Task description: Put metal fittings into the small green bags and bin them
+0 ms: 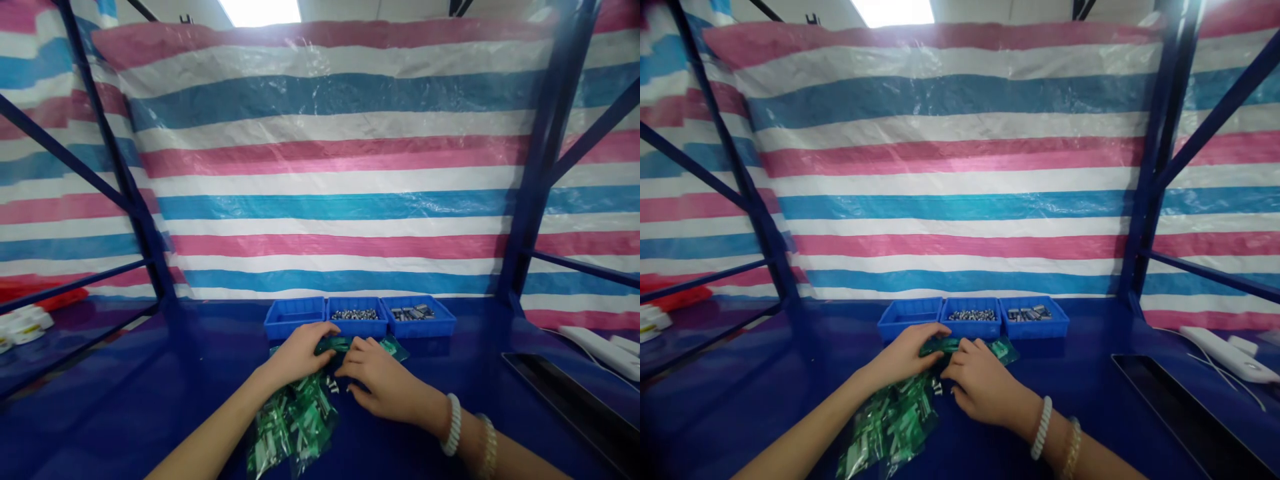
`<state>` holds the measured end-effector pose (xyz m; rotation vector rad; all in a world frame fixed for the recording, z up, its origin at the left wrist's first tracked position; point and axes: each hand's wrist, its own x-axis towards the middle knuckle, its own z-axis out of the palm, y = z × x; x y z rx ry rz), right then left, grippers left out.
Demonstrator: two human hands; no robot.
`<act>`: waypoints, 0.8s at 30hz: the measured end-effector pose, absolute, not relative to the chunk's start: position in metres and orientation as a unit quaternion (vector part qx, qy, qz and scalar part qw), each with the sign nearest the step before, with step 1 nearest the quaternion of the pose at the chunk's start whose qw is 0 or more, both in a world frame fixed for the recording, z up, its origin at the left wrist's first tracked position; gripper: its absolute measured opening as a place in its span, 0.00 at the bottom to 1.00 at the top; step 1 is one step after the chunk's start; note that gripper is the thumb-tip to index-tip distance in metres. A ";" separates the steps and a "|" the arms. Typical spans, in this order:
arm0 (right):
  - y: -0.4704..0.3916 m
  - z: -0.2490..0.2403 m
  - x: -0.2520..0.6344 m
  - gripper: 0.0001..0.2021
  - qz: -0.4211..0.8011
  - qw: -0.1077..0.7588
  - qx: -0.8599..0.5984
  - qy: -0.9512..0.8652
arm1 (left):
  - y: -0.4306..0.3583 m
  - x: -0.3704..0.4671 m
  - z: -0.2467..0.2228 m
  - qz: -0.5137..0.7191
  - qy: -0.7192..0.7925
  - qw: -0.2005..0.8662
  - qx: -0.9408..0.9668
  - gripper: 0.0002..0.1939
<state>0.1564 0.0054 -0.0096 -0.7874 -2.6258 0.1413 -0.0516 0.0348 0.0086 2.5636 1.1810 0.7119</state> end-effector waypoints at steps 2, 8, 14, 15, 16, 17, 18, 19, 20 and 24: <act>0.007 -0.012 0.158 0.10 0.052 0.190 -0.285 -0.938 | 0.033 -0.051 0.008 0.238 0.397 0.119 0.879 0.21; 0.012 -0.012 0.164 0.07 0.097 0.223 -0.280 -0.929 | 0.025 -0.046 0.014 0.260 0.368 0.132 0.883 0.25; 0.020 0.001 0.166 0.03 0.323 0.427 -0.309 -0.786 | 0.010 -0.029 0.019 0.422 0.380 0.223 0.792 0.15; 0.021 0.002 0.165 0.03 0.357 0.452 -0.309 -0.756 | 0.007 -0.026 0.018 0.437 0.382 0.251 0.775 0.11; 0.021 0.003 0.164 0.03 0.384 0.472 -0.303 -0.734 | 0.006 -0.023 0.017 0.449 0.384 0.282 0.756 0.08; 0.021 0.003 0.163 0.03 0.401 0.486 -0.296 -0.718 | 0.004 -0.021 0.015 0.459 0.385 0.316 0.736 0.06; 0.020 0.003 0.162 0.04 0.410 0.496 -0.289 -0.709 | 0.003 -0.019 0.014 0.463 0.384 0.351 0.717 0.06; 0.019 0.002 0.161 0.04 0.412 0.504 -0.284 -0.704 | 0.003 -0.018 0.012 0.466 0.382 0.385 0.699 0.08; 0.017 0.002 0.160 0.05 0.409 0.510 -0.281 -0.702 | 0.002 -0.017 0.010 0.467 0.380 0.413 0.684 0.09; 0.013 0.000 0.160 0.09 0.378 0.518 -0.283 -0.713 | -0.001 -0.015 0.009 0.466 0.378 0.485 0.637 0.11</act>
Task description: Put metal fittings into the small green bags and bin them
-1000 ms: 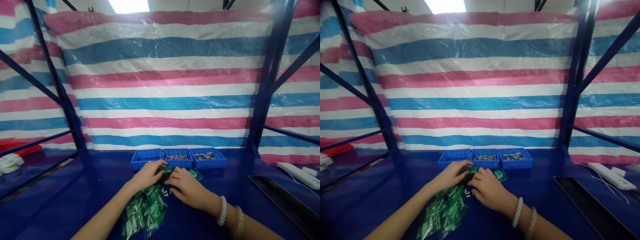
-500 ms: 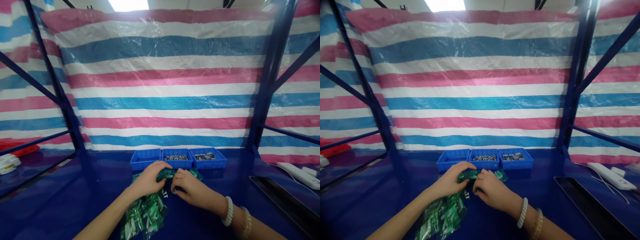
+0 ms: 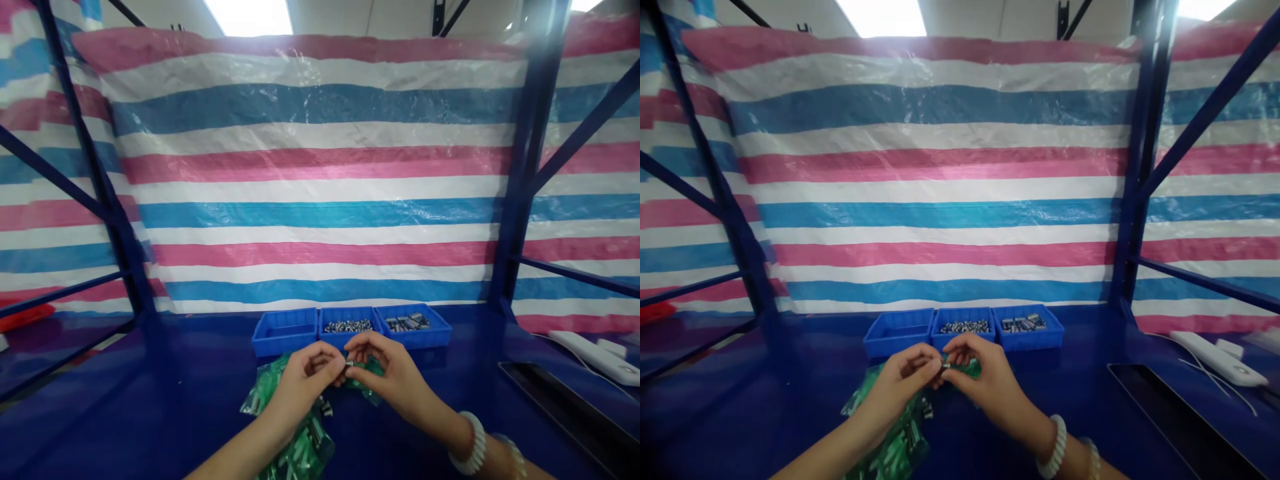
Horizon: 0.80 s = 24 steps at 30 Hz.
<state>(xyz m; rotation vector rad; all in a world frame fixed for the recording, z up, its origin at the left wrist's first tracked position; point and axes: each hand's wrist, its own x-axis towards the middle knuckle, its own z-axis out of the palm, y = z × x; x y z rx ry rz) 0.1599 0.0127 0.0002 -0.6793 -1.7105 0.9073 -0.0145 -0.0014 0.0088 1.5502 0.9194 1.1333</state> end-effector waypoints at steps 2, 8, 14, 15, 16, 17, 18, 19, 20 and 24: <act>0.012 -0.001 0.160 0.11 0.361 0.513 -0.289 -0.723 | -0.004 -0.014 0.010 0.467 0.377 0.519 0.609 0.10; 0.011 0.002 0.160 0.12 0.373 0.518 -0.278 -0.718 | -0.001 -0.016 0.009 0.479 0.341 0.624 0.515 0.11; 0.016 0.006 0.164 0.10 0.430 0.558 -0.298 -0.643 | 0.005 -0.017 0.006 0.506 0.308 0.634 0.497 0.12; 0.017 0.005 0.164 0.11 0.432 0.564 -0.305 -0.634 | 0.004 -0.016 0.006 0.510 0.305 0.628 0.502 0.12; 0.019 0.004 0.164 0.12 0.437 0.565 -0.309 -0.628 | 0.004 -0.016 0.007 0.515 0.303 0.622 0.507 0.12; 0.020 0.003 0.164 0.13 0.447 0.561 -0.310 -0.624 | 0.003 -0.016 0.007 0.519 0.302 0.614 0.512 0.12; 0.021 0.002 0.163 0.14 0.463 0.550 -0.309 -0.623 | 0.003 -0.016 0.008 0.522 0.302 0.607 0.518 0.12; 0.021 0.000 0.162 0.14 0.484 0.536 -0.307 -0.620 | 0.003 -0.016 0.008 0.523 0.304 0.599 0.524 0.12; 0.020 -0.001 0.161 0.15 0.508 0.519 -0.304 -0.617 | 0.002 -0.016 0.008 0.524 0.306 0.592 0.530 0.12; 0.016 -0.004 0.157 0.17 0.577 0.478 -0.292 -0.594 | 0.001 -0.016 0.006 0.530 0.313 0.582 0.532 0.11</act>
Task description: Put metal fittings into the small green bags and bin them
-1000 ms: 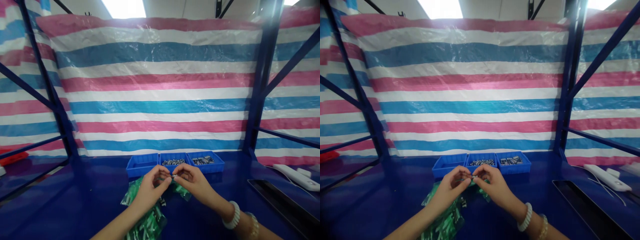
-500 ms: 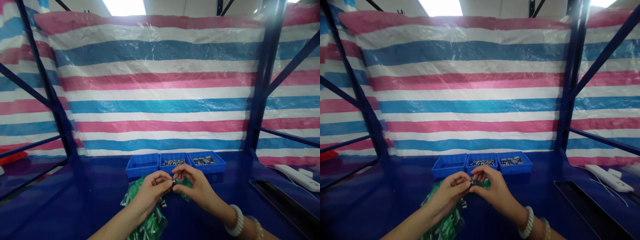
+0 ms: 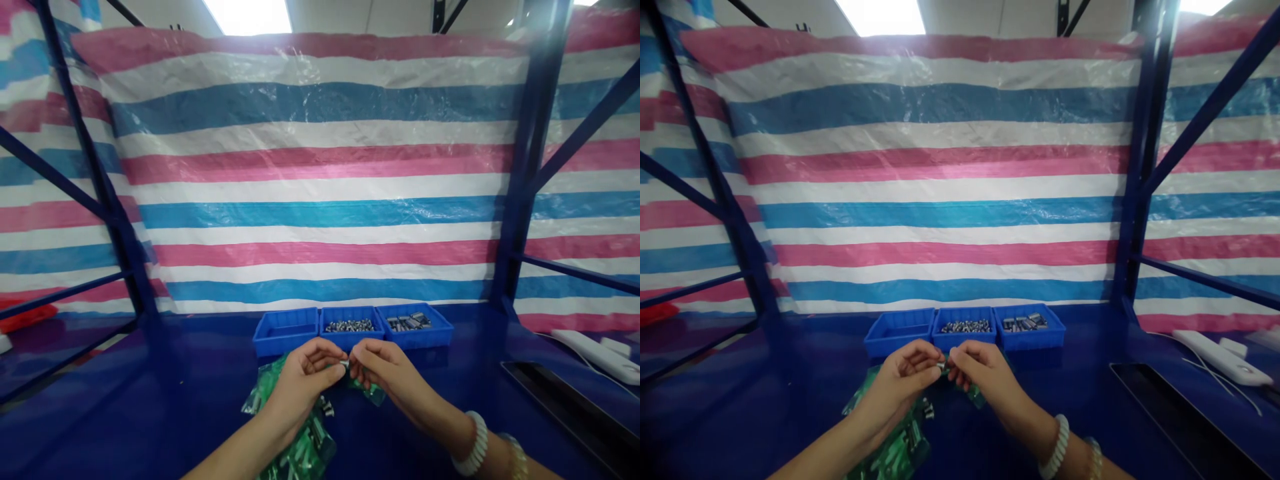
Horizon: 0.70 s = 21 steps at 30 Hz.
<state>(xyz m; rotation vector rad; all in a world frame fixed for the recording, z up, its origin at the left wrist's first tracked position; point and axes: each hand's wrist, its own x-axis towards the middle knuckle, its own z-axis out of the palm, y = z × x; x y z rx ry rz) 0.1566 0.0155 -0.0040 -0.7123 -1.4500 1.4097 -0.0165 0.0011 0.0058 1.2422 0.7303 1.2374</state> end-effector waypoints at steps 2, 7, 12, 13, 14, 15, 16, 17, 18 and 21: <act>0.015 -0.005 0.157 0.15 0.574 0.490 -0.285 -0.591 | 0.001 -0.016 0.005 0.524 0.311 0.605 0.513 0.10; 0.016 -0.004 0.160 0.10 0.552 0.514 -0.256 -0.605 | 0.000 -0.014 0.005 0.515 0.302 0.667 0.445 0.10; 0.015 -0.003 0.159 0.07 0.534 0.520 -0.241 -0.622 | -0.001 -0.011 0.007 0.511 0.292 0.712 0.383 0.11; 0.015 -0.003 0.158 0.07 0.529 0.523 -0.239 -0.624 | -0.001 -0.011 0.007 0.512 0.290 0.717 0.373 0.12; 0.014 -0.003 0.157 0.07 0.525 0.525 -0.236 -0.626 | -0.002 -0.010 0.007 0.513 0.289 0.722 0.364 0.12; 0.014 -0.004 0.157 0.08 0.523 0.526 -0.234 -0.629 | -0.002 -0.010 0.006 0.511 0.287 0.727 0.357 0.12; 0.013 -0.004 0.156 0.09 0.520 0.526 -0.233 -0.631 | -0.003 -0.009 0.006 0.507 0.286 0.732 0.353 0.12; 0.013 -0.004 0.156 0.08 0.517 0.525 -0.235 -0.634 | -0.003 -0.009 0.006 0.504 0.287 0.735 0.351 0.12; 0.012 -0.004 0.155 0.08 0.513 0.524 -0.242 -0.636 | -0.004 -0.009 0.006 0.502 0.289 0.736 0.350 0.13; 0.011 -0.003 0.155 0.07 0.521 0.517 -0.261 -0.627 | -0.005 -0.010 0.006 0.501 0.302 0.725 0.364 0.14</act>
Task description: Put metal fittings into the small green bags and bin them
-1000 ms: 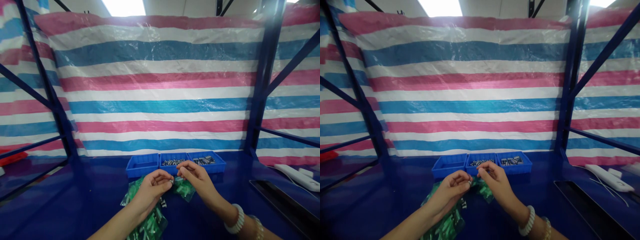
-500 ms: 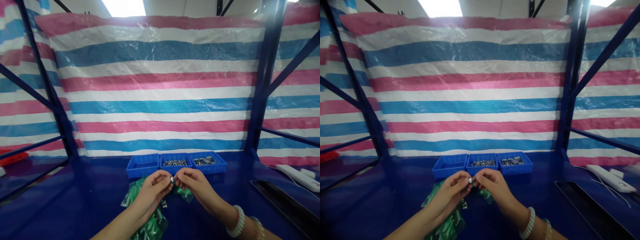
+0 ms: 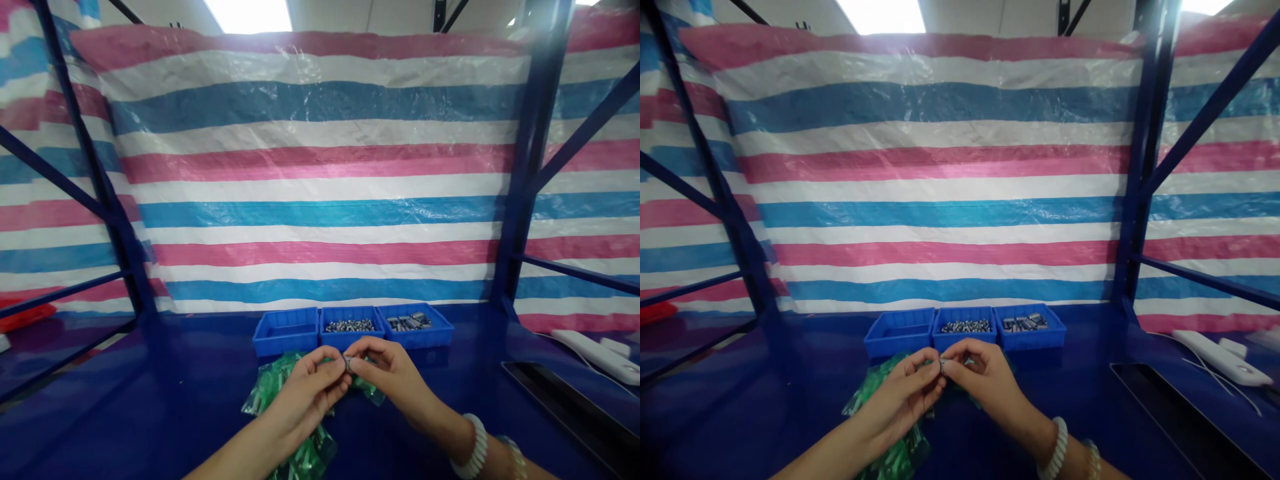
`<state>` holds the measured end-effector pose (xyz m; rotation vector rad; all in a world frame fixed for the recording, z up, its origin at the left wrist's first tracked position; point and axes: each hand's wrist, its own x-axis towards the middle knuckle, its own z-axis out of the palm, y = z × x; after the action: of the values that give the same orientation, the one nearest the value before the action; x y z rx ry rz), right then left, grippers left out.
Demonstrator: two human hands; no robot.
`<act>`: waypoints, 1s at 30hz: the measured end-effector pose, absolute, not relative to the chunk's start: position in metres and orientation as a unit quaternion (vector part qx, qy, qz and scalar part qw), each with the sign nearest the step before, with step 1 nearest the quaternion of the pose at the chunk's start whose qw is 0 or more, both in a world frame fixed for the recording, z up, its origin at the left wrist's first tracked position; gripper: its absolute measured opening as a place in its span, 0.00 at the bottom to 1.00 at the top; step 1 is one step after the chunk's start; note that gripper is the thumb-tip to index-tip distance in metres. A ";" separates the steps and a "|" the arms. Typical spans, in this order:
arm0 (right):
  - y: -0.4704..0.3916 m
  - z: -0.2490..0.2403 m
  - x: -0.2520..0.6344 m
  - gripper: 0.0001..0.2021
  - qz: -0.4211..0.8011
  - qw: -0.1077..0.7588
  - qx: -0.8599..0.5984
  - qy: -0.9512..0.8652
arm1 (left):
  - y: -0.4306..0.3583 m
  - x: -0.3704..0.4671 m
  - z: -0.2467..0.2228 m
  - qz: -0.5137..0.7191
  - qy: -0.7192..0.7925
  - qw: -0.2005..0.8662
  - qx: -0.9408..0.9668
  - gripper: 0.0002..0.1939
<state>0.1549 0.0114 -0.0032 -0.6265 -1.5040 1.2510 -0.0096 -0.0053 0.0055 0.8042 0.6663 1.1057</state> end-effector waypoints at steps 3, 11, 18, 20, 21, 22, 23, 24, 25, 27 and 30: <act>0.011 -0.002 0.154 0.09 0.609 0.506 -0.243 -0.560 | -0.006 -0.010 0.006 0.503 0.304 0.695 0.414 0.13; 0.018 -0.005 0.156 0.11 0.745 0.488 -0.197 -0.411 | -0.004 -0.012 0.007 0.532 0.320 0.569 0.540 0.13; 0.075 0.003 0.176 0.11 0.308 0.599 -0.361 -0.645 | 0.009 -0.026 0.012 0.577 0.346 0.508 0.538 0.13; 0.088 0.004 0.184 0.11 0.254 0.584 -0.381 -0.670 | 0.012 -0.028 0.013 0.574 0.354 0.503 0.540 0.13; 0.091 0.004 0.187 0.11 0.239 0.578 -0.386 -0.678 | 0.013 -0.029 0.014 0.572 0.357 0.498 0.546 0.12; 0.090 0.003 0.189 0.10 0.221 0.572 -0.390 -0.687 | 0.014 -0.030 0.015 0.566 0.362 0.490 0.555 0.12; 0.085 0.002 0.190 0.08 0.207 0.568 -0.392 -0.694 | 0.014 -0.030 0.016 0.559 0.370 0.479 0.567 0.11; 0.078 0.000 0.189 0.06 0.196 0.559 -0.389 -0.705 | 0.014 -0.030 0.017 0.548 0.380 0.466 0.581 0.10; 0.070 -0.002 0.186 0.05 0.191 0.540 -0.381 -0.725 | 0.014 -0.031 0.018 0.537 0.390 0.453 0.595 0.09; 0.049 -0.007 0.177 0.05 0.184 0.466 -0.350 -0.791 | 0.014 -0.031 0.018 0.522 0.403 0.432 0.615 0.08; 0.021 -0.012 0.159 0.07 0.159 0.319 -0.299 -0.885 | 0.015 -0.031 0.017 0.526 0.407 0.409 0.624 0.06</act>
<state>0.1587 0.0215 -0.0119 -0.7867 -2.3269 0.4185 -0.0311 0.0155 0.0167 1.5728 1.0256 1.3262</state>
